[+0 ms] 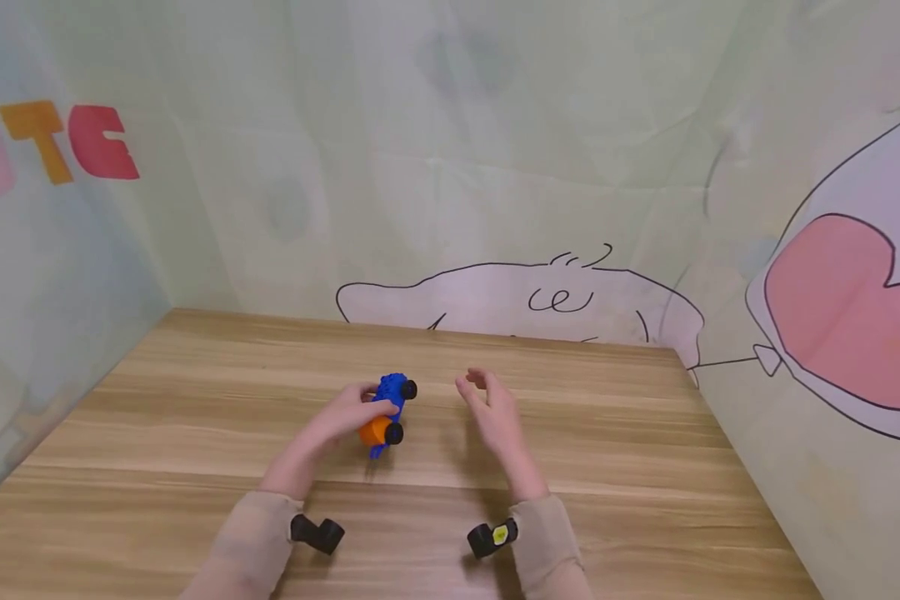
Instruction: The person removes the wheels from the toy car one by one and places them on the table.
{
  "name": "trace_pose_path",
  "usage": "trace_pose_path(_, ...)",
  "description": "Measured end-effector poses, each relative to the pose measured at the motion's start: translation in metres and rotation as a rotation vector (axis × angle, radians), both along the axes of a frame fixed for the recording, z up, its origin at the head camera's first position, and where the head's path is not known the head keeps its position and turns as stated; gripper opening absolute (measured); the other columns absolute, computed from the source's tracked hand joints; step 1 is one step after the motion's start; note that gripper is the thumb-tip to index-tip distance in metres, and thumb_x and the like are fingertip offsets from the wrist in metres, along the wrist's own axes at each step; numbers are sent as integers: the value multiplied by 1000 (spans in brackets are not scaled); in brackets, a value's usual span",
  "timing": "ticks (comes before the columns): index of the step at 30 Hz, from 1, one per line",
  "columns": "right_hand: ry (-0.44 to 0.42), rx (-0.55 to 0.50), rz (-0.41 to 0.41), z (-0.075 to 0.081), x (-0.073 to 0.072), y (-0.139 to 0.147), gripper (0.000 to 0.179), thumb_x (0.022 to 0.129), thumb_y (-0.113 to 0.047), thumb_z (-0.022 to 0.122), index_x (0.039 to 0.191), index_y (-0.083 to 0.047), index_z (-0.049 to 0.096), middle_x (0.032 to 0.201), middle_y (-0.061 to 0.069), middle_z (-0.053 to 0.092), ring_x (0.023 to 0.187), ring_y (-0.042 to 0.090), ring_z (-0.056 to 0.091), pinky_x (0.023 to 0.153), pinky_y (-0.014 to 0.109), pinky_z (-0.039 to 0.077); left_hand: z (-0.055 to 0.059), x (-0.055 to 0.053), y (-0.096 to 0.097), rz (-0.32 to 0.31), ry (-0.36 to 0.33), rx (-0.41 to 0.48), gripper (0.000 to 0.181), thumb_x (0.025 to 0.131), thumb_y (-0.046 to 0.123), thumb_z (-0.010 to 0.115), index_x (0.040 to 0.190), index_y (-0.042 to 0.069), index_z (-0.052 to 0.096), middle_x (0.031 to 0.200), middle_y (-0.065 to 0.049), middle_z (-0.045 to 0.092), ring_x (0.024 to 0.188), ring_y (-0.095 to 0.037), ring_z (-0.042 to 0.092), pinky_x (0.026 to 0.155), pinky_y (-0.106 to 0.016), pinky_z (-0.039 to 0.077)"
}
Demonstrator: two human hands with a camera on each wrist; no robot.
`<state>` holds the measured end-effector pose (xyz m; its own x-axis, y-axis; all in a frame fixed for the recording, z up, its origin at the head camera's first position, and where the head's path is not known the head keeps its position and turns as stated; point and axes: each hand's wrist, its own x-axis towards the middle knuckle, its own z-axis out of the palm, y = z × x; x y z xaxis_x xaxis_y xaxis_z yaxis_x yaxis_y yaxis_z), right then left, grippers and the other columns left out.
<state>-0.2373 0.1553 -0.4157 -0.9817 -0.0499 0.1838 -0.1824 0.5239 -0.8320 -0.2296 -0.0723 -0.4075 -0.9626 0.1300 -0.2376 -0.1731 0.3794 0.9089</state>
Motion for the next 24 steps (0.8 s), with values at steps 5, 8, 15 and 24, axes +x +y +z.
trace_pose_path(5, 16, -44, 16, 2, 2, -4, 42, 101, -33, 51, 126, 1, 59, 121, 18, 67, 118, 33, 59, 103, 50, 45, 1, -1, 3, 21, 34, 107, 72, 87, 21, 63, 144, -11, 34, 135, -34, 52, 114, -36, 60, 100, -45, 49)
trace_pose_path(8, 13, -92, 41, 3, 3, -7, 37, 102, -30, 49, 116, 2, 63, 105, 16, 71, 104, 30, 64, 93, 45, 51, 1, -1, 6, 24, 48, 165, 73, 85, 20, 62, 145, -12, 33, 132, -33, 55, 110, -34, 62, 95, -40, 51)
trace_pose_path(15, -29, -185, 101, 0, 4, -18, 35, 103, -25, 47, 105, 5, 64, 89, 16, 68, 80, 18, 64, 75, 30, 53, -3, -2, 13, 33, 25, 278, 71, 87, 21, 61, 146, -8, 33, 123, -29, 63, 98, -26, 66, 84, -30, 53)
trace_pose_path(24, -88, -256, 142, -8, 3, -28, 34, 103, -20, 47, 104, 11, 62, 83, 16, 67, 70, 13, 60, 65, 22, 48, -11, -4, 17, -3, 15, 303, 70, 89, 23, 63, 145, -7, 35, 117, -25, 68, 99, -26, 67, 92, -38, 53)
